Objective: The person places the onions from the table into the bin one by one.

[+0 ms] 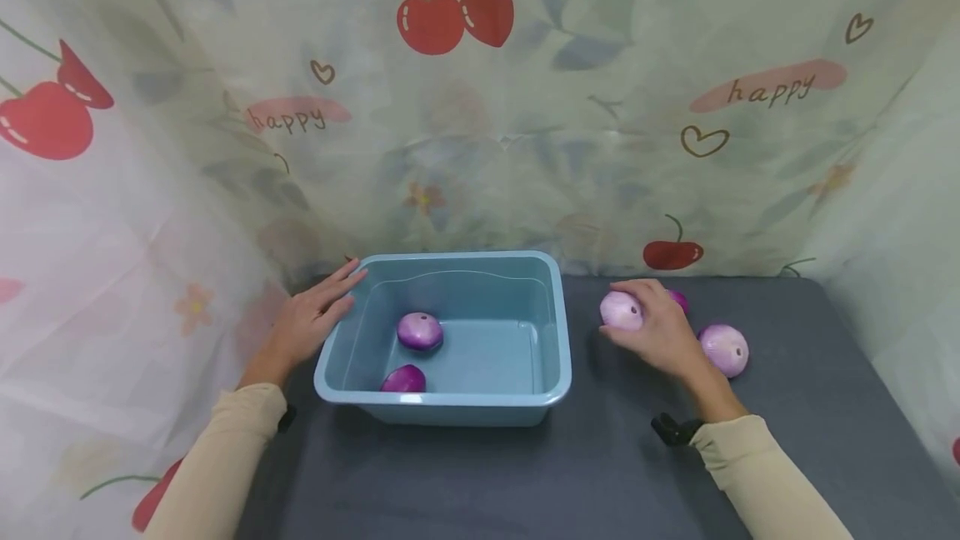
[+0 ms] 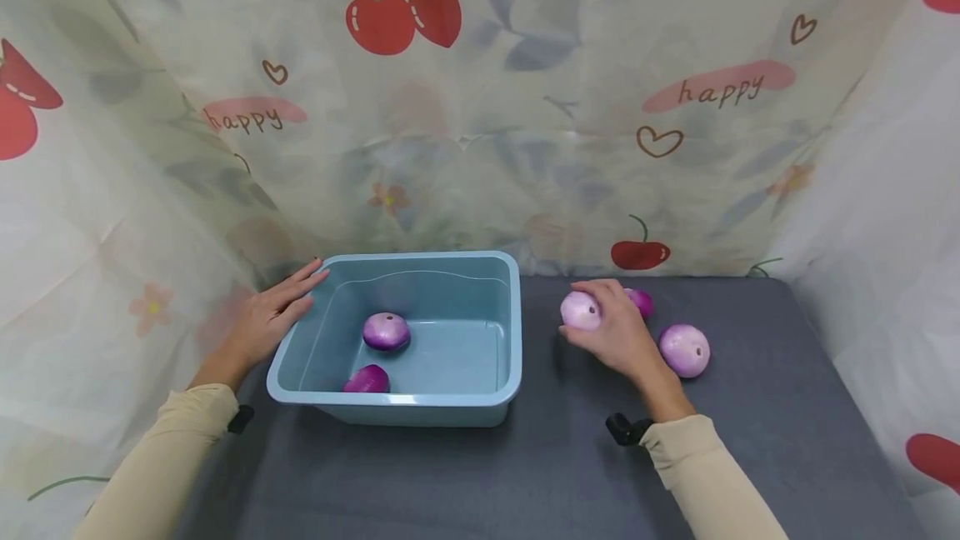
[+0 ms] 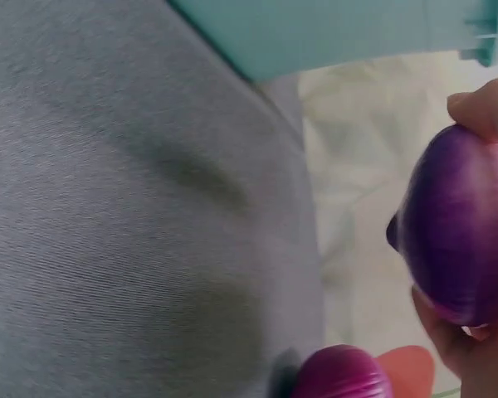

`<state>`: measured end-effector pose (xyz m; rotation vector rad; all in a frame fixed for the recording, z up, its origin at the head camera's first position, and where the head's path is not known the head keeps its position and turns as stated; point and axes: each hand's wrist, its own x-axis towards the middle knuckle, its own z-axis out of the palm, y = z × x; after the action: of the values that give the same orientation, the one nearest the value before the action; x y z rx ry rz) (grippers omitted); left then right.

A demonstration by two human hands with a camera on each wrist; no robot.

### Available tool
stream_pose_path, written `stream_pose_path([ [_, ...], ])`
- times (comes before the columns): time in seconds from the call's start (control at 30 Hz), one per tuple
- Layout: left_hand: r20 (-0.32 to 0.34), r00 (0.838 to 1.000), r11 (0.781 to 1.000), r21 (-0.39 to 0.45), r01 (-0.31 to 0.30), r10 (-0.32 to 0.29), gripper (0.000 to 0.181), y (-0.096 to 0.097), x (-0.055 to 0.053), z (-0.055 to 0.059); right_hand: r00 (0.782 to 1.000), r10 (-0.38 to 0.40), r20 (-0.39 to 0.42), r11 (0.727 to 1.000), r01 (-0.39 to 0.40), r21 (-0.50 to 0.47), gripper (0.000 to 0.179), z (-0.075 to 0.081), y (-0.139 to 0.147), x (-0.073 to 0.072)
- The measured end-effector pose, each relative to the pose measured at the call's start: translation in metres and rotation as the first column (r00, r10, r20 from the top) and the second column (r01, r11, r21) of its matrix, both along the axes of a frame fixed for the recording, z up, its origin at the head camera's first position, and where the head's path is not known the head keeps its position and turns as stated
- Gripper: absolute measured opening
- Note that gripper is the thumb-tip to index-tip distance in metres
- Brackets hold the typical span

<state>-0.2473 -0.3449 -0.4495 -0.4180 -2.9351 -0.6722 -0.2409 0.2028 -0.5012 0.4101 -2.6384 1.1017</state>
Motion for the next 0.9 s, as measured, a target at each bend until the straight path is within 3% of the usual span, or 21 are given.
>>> stream_pose_path([
  [0.23, 0.006, 1.0, 1.0, 0.013, -0.015, 0.015, 0.049, 0.0, 0.001, -0.001, 0.995, -0.02, -0.1, 0.998, 0.014, -0.063, 0.063, 0.017, 0.001, -0.001],
  [0.43, 0.008, 1.0, 1.0, -0.002, -0.021, 0.021, 0.049, -0.001, 0.0, -0.003, 0.994, 0.002, -0.107, 0.999, -0.007, -0.052, 0.062, 0.039, -0.002, -0.001],
  [0.67, -0.006, 1.0, 1.0, -0.005, -0.006, 0.006, 0.049, -0.001, 0.0, -0.003, 0.987, 0.064, -0.151, 0.997, -0.07, -0.033, 0.063, 0.066, -0.012, 0.0],
  [0.9, -0.012, 1.0, 1.0, -0.006, -0.009, 0.009, 0.049, 0.001, 0.0, -0.002, 0.98, 0.168, -0.107, 0.984, -0.173, -0.037, 0.061, 0.096, -0.029, 0.0],
])
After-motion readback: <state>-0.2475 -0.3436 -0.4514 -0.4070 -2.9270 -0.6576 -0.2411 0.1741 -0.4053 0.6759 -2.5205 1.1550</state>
